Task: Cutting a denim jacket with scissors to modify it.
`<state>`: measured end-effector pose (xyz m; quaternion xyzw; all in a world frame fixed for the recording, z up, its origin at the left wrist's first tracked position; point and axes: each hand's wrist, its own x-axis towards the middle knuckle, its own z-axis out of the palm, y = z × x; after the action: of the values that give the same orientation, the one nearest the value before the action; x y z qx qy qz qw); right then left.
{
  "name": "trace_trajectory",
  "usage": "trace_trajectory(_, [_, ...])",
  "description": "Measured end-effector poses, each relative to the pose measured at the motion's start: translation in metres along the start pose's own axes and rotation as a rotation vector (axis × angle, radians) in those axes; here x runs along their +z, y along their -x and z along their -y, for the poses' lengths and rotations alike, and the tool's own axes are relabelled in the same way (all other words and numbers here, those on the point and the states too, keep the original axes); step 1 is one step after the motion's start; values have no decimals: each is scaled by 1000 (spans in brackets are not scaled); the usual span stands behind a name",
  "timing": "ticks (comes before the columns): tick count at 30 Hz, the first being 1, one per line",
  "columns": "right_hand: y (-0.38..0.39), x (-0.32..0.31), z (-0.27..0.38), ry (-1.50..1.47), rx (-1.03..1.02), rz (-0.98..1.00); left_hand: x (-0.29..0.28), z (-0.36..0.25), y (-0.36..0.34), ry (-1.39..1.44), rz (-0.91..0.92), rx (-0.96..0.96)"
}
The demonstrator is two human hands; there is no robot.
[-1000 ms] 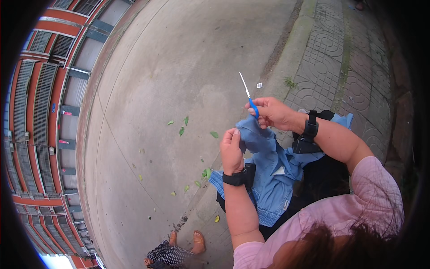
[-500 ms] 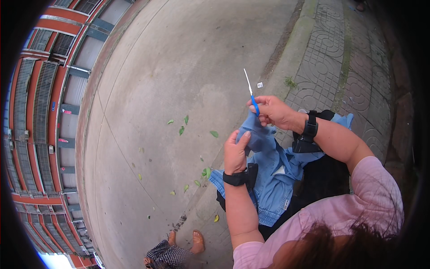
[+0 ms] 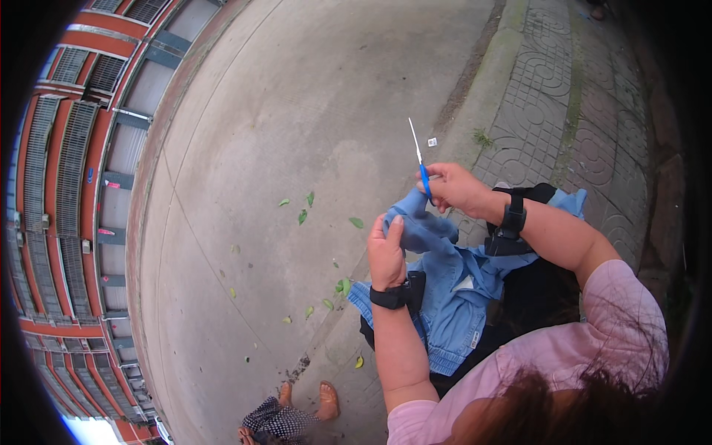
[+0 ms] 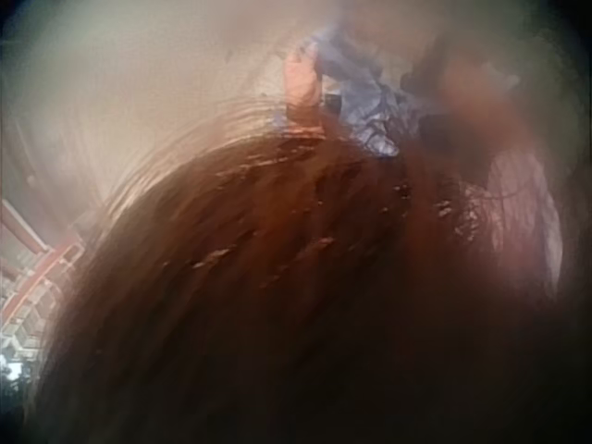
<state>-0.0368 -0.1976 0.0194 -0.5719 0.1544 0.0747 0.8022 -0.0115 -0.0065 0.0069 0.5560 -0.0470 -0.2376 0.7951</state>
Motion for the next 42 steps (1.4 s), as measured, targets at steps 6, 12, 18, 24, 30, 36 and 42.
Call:
trace_trajectory(6, [0, -6, -3, 37, -154, -56, -8, -3, -1, -94, -142, 39])
trace_trajectory(12, [25, 2, 3, 14, 150, 483, -12, -4, -3, -134, -275, 119])
trace_trajectory(18, [25, 1, -8, 48, 228, 637, -16, -6, -6, -151, -300, 137])
trace_trajectory(24, [29, 3, -4, -28, 254, 667, -19, -8, -7, -207, -340, 157])
trace_trajectory(30, [30, 2, -5, -55, 253, 677, -17, -8, -7, -220, -368, 165])
trace_trajectory(36, [30, 3, -4, -19, 263, 672, -17, -9, -7, -280, -400, 170])
trace_trajectory(42, [30, 3, -4, 20, 265, 664, -16, -11, -6, -306, -411, 177])
